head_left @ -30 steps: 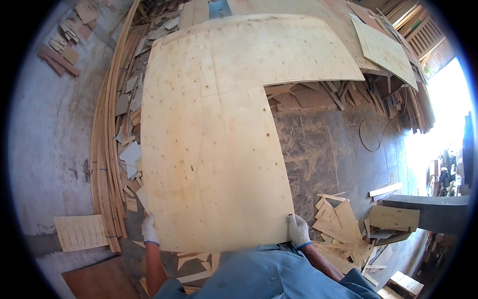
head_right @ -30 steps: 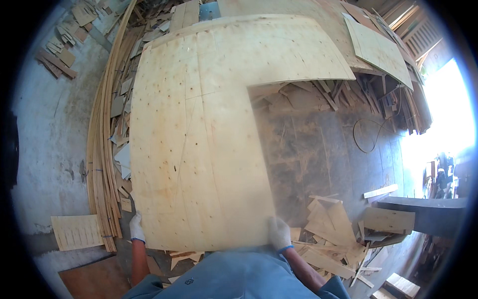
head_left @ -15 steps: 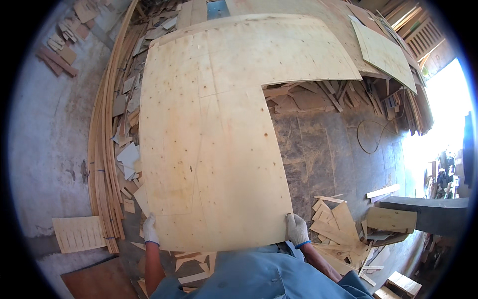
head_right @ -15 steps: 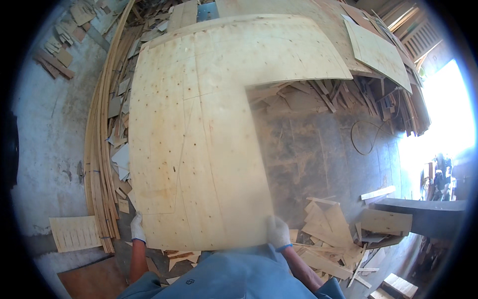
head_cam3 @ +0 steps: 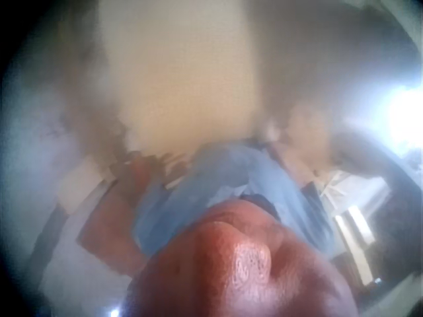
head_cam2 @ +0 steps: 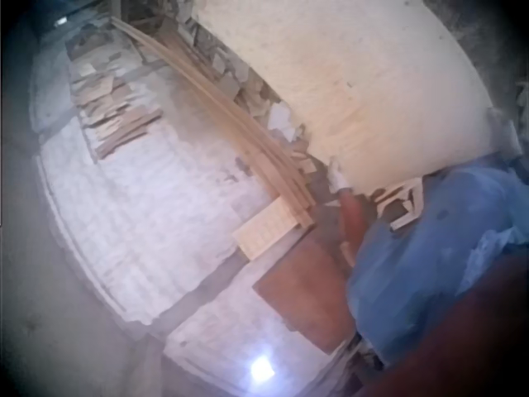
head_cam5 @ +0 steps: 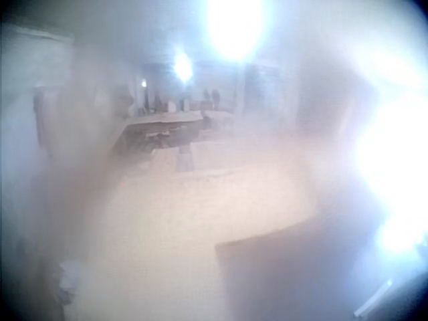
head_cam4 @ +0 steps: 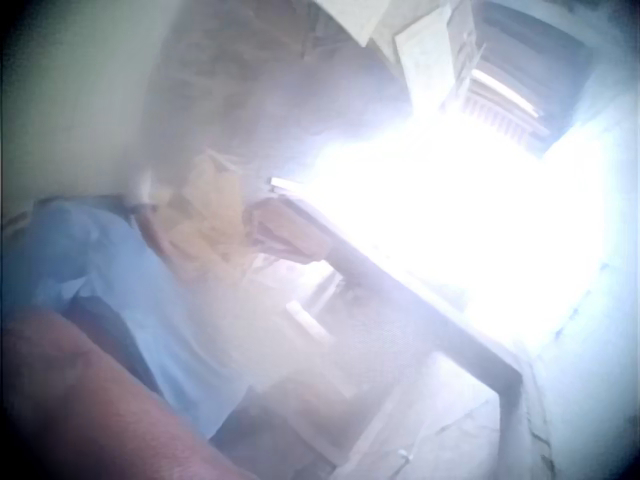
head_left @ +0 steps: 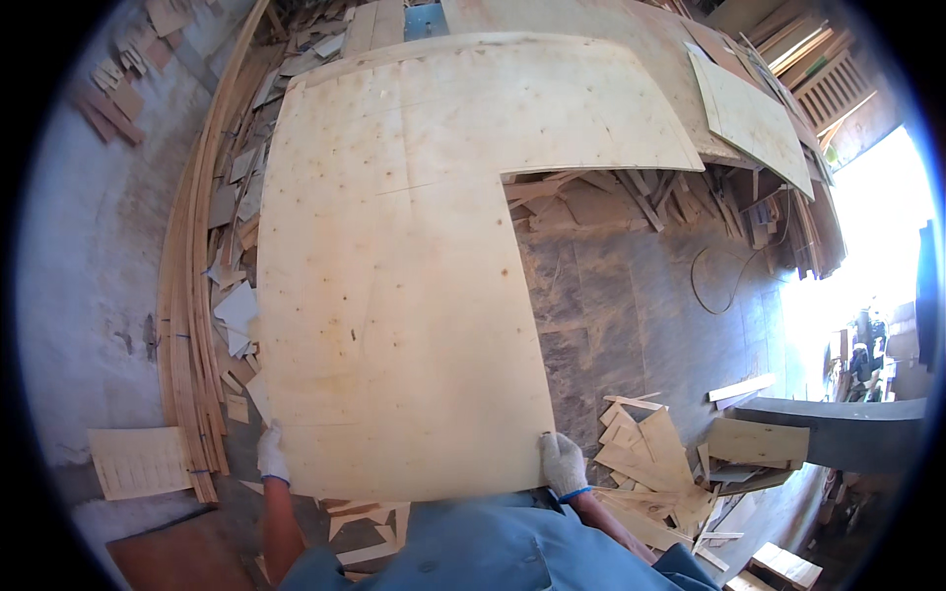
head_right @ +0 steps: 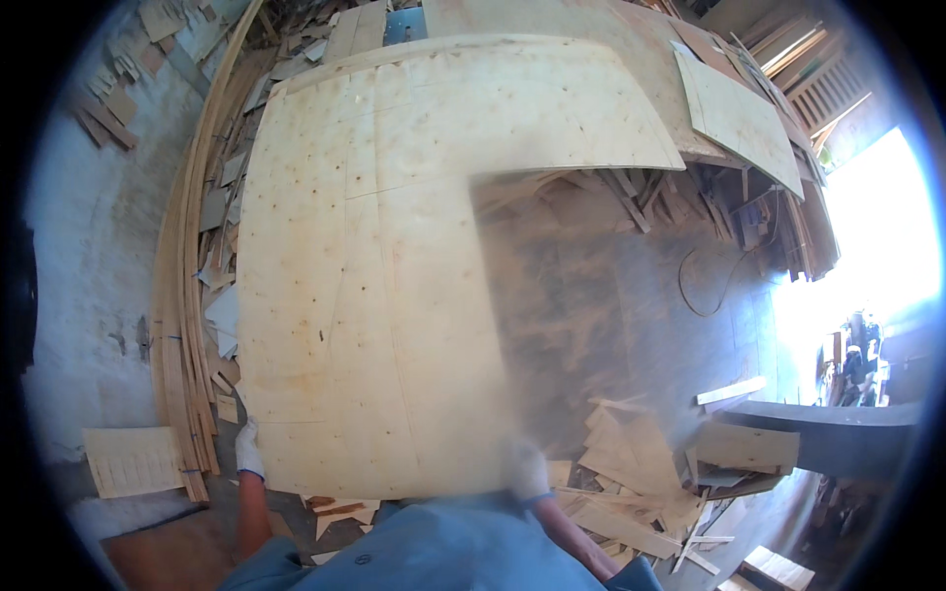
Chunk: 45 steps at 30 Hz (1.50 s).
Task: The person positions large plywood sheets on a table saw and cuts them into smaller pieces. They handle the wood with gloved hands, aligning each sheet before making a cut and then moving the resulting pieces aside.
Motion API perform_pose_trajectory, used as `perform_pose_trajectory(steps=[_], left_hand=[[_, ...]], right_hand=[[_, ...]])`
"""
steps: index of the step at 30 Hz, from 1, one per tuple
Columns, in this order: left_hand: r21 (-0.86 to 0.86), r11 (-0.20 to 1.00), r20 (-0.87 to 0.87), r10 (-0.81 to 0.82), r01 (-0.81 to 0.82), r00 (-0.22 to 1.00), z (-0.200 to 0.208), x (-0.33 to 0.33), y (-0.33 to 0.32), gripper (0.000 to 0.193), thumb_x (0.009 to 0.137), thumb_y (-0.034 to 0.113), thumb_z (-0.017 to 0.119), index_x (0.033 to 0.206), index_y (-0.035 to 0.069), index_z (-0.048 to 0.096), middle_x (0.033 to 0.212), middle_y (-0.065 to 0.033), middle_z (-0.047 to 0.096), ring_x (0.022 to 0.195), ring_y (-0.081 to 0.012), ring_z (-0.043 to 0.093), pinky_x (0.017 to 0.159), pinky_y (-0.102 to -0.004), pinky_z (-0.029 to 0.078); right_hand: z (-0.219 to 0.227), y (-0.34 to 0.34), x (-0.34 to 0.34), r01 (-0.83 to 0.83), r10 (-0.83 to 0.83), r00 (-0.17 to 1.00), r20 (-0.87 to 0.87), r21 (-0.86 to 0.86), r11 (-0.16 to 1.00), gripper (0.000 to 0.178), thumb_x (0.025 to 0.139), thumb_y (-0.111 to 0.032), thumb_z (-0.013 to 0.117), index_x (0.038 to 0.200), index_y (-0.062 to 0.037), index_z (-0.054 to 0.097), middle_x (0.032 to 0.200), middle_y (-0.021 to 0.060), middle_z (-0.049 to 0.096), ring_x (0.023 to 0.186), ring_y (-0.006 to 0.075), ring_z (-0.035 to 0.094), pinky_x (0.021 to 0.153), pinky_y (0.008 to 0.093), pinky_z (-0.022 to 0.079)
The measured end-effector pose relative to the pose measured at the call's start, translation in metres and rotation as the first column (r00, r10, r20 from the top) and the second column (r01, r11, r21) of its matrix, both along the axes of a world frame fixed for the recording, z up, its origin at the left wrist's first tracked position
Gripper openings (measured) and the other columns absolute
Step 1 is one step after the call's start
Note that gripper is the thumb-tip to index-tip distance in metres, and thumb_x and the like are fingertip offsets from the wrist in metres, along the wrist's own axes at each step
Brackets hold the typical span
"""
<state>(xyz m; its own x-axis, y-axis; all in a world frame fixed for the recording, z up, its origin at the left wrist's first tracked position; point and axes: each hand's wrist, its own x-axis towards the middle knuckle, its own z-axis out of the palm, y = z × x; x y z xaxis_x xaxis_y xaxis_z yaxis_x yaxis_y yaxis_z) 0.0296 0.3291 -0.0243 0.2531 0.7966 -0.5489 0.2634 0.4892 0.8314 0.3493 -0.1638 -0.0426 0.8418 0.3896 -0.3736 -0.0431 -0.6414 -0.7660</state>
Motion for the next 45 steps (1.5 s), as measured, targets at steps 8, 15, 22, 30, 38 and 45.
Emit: perform_pose_trajectory(steps=[8,15,22,30,38,45], left_hand=[[0.001,0.999,0.025,0.035,-0.035,0.999,-0.005,-0.005,0.027,0.044,0.096,0.037,0.060,0.116,-0.002,0.063,0.106,-0.0089,0.068,0.092,-0.0186,0.066,0.082,-0.0311,0.054],[-0.010,1.000,0.009,-0.009,0.009,1.000,0.019,0.008,0.025,0.045,0.097,0.036,0.058,0.119,-0.003,0.061,0.110,-0.0105,0.066,0.095,-0.0198,0.066,0.084,-0.0328,0.054],[-0.053,0.996,0.101,0.077,-0.072,0.992,0.007,0.016,0.014,0.039,0.094,0.027,0.059,0.118,-0.003,0.061,0.109,-0.0100,0.066,0.096,-0.0220,0.066,0.086,-0.0350,0.054],[-0.014,0.996,0.077,0.093,-0.092,0.993,-0.007,0.009,0.040,0.039,0.092,0.024,0.062,0.117,-0.005,0.061,0.111,-0.0104,0.066,0.096,-0.0208,0.066,0.089,-0.0338,0.053],[-0.043,0.999,0.053,0.029,-0.027,0.998,0.023,0.053,0.041,0.043,0.096,0.032,0.060,0.118,-0.005,0.061,0.109,-0.0106,0.066,0.095,-0.0180,0.065,0.086,-0.0301,0.053],[0.028,0.999,-0.006,0.022,-0.021,1.000,0.015,0.048,0.054,0.044,0.096,0.035,0.060,0.115,-0.005,0.062,0.106,-0.0114,0.067,0.095,-0.0201,0.066,0.085,-0.0311,0.054]], right_hand=[[0.015,0.027,0.000,0.037,-0.029,0.996,-0.087,0.096,0.995,0.036,0.099,-0.030,0.053,0.098,0.0028,0.067,0.079,0.0049,0.066,0.080,0.0095,0.058,0.069,0.0301,0.049],[0.030,0.034,0.005,-0.032,0.026,0.998,0.050,0.126,0.991,0.037,0.099,-0.030,0.052,0.099,0.0037,0.066,0.080,0.0074,0.067,0.078,0.0110,0.059,0.069,0.0320,0.049],[0.076,0.048,0.032,0.186,-0.185,0.937,-0.296,-0.026,0.982,0.039,0.098,-0.031,0.052,0.096,0.0053,0.066,0.078,0.0124,0.069,0.076,0.0138,0.061,0.067,0.0356,0.050],[0.056,0.053,0.039,0.145,-0.142,0.971,-0.190,-0.001,0.989,0.037,0.099,-0.030,0.052,0.091,0.0037,0.065,0.077,0.0175,0.066,0.073,0.0174,0.061,0.068,0.0372,0.049],[0.040,0.063,0.053,0.144,-0.136,0.980,-0.145,0.051,0.988,0.037,0.099,-0.027,0.052,0.094,0.0063,0.065,0.074,0.0098,0.066,0.075,0.0120,0.060,0.067,0.0338,0.049],[0.044,0.073,0.062,0.049,-0.047,0.997,-0.053,0.029,0.998,0.039,0.098,-0.031,0.050,0.094,0.0058,0.065,0.074,0.0098,0.066,0.073,0.0122,0.058,0.065,0.0343,0.048]])
